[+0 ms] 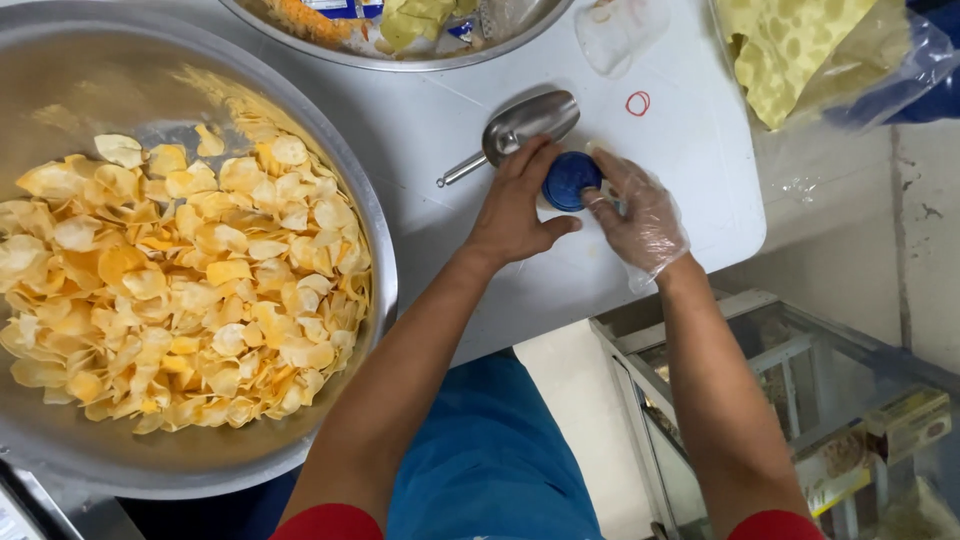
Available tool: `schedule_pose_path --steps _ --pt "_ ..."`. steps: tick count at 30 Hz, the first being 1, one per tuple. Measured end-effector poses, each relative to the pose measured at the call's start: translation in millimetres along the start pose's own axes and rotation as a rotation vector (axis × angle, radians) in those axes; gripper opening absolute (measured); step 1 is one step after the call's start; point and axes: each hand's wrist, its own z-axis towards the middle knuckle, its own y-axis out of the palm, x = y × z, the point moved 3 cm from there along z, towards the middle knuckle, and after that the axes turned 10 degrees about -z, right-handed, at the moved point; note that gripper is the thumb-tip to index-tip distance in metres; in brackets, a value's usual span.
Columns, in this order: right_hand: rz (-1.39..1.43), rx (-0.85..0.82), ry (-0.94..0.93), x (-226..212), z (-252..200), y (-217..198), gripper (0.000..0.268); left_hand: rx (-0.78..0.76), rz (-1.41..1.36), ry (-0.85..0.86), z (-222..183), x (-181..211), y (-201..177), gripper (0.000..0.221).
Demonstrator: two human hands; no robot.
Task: Mixing seasoned potato chips in a large bowl and filling small plastic vials for packaging.
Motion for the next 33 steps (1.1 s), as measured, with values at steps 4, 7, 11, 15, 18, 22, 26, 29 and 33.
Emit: schedule_pose_path --steps 4,7,11,15,18,22,26,29,33 --pt "0.318 -0.008 0.110 -1 -15 18 0.071 -0.071 0.238 0.072 20 -7 13 0.101" --pt "0.380 -0.002 0.243 -18 -12 29 0.084 -0.148 0.391 0.183 27 -5 14 0.092" --pt "0.475 0.223 0.141 0 -3 70 0.074 -0.254 0.358 0.253 28 17 6 0.087" --pt "0.442 0.311 0.023 -13 9 60 0.062 -0.346 0.325 0.123 25 26 4 0.101" --pt "0.601 0.396 -0.072 -10 14 64 0.045 -0.196 0.459 0.165 31 19 4 0.108" --pt "0.546 0.397 -0.016 -5 15 70 0.051 -0.294 0.386 0.199 28 35 2 0.103" --pt "0.475 0.407 0.043 -2 19 76 0.060 -0.372 0.428 0.291 39 25 10 0.080" --pt "0.433 0.397 0.087 -1 15 82 0.066 -0.381 0.616 0.190 34 62 4 0.109" --pt "0.389 0.399 0.117 2 21 83 0.071 -0.306 0.625 0.573 43 39 33 0.029"
